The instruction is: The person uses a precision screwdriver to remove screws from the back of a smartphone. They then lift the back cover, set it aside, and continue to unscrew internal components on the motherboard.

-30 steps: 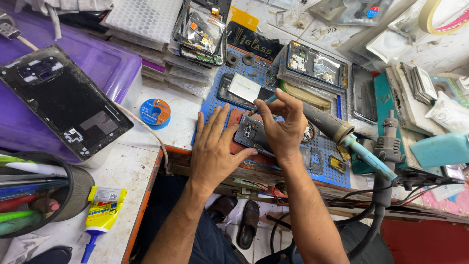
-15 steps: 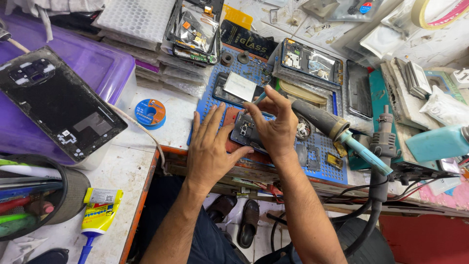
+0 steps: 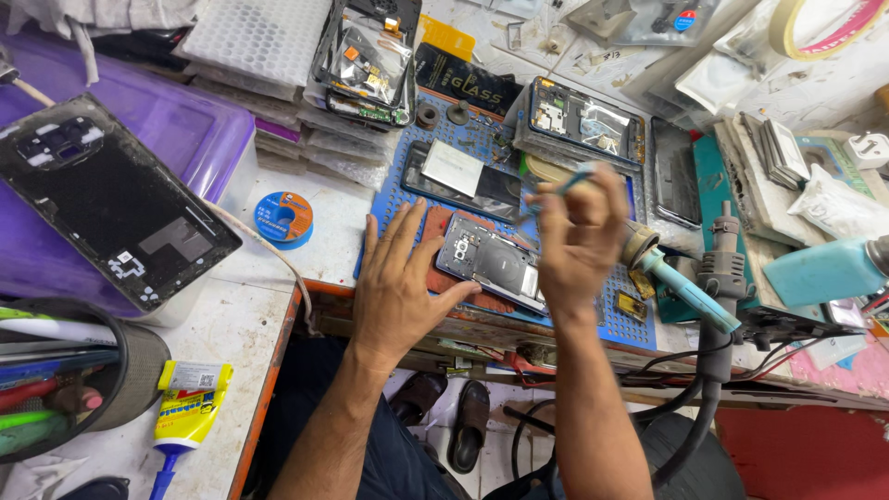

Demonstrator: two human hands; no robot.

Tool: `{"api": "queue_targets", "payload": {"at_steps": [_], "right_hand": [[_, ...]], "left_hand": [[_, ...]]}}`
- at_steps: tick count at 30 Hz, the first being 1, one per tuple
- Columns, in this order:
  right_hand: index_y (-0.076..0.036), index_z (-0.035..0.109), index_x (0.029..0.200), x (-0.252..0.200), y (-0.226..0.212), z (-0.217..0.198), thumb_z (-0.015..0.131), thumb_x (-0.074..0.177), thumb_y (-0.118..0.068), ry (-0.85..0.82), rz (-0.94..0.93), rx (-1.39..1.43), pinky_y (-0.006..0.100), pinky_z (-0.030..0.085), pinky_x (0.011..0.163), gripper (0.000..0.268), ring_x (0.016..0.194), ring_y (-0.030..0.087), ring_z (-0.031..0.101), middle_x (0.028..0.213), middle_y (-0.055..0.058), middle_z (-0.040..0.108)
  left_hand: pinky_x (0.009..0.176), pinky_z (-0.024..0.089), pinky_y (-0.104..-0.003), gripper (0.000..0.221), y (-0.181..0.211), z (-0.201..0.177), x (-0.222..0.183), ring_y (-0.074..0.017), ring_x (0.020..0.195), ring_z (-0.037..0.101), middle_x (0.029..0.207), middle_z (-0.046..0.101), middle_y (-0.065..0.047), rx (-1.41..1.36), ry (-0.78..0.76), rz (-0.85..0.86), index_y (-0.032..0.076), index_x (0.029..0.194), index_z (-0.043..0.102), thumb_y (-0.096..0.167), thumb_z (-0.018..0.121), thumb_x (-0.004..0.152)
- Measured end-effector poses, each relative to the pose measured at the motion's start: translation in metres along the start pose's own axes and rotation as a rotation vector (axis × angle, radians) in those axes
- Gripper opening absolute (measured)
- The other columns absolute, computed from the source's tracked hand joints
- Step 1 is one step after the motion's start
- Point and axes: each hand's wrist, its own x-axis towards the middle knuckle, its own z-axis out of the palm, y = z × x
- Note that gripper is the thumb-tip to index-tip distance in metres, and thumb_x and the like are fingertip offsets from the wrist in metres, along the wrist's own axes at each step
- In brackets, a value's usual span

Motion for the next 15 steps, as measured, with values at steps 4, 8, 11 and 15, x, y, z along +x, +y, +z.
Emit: {"api": "queue_targets", "payload": {"at_steps": [4,8,11,15], "right_hand": [[-0.005,0.055,0.144,-0.012,-0.044,-0.062,0.044,0.098,0.004,0.027,0.709,-0.217,0.027,0.039,0.054,0.048,0.070,0.013,0.047,0.100,0.012,0.063],[-0.005,0.064,0.129,-0.045,-0.046,-0.064,0.055,0.094,-0.008,-0.139,0.745,-0.738,0.034,0.054,0.067,0.037,0.070,0.018,0.067,0.096,0.009,0.079],[-0.004,0.065,0.129,-0.055,-0.039,-0.059,0.055,0.094,-0.010,-0.131,0.710,-0.774,0.034,0.056,0.074,0.037,0.076,0.019,0.071,0.098,0.011,0.078],[-0.003,0.067,0.128,-0.055,-0.037,-0.059,0.057,0.096,-0.011,-0.147,0.637,-0.831,0.035,0.055,0.079,0.035,0.084,0.023,0.071,0.101,0.014,0.079]], "left_hand": [[0.122,0.024,-0.062,0.082,0.001,-0.002,-0.002,-0.0372,0.140,0.048,0.148,0.053,-0.024,-0.028,0.028,0.007,-0.001,0.130,0.063,0.052,0.087,0.073],[0.121,0.021,-0.066,0.084,0.001,0.001,-0.003,-0.0390,0.137,0.051,0.130,0.067,-0.017,0.006,-0.001,0.034,-0.003,0.131,0.059,0.053,0.087,0.074],[0.121,0.020,-0.068,0.081,0.001,0.001,-0.004,-0.0378,0.136,0.053,0.121,0.072,-0.016,0.036,-0.001,0.062,-0.001,0.131,0.060,0.051,0.087,0.076],[0.122,0.021,-0.067,0.077,0.000,0.002,-0.006,-0.0365,0.136,0.054,0.112,0.076,-0.012,0.022,0.024,0.059,0.000,0.130,0.060,0.047,0.088,0.077]]}}
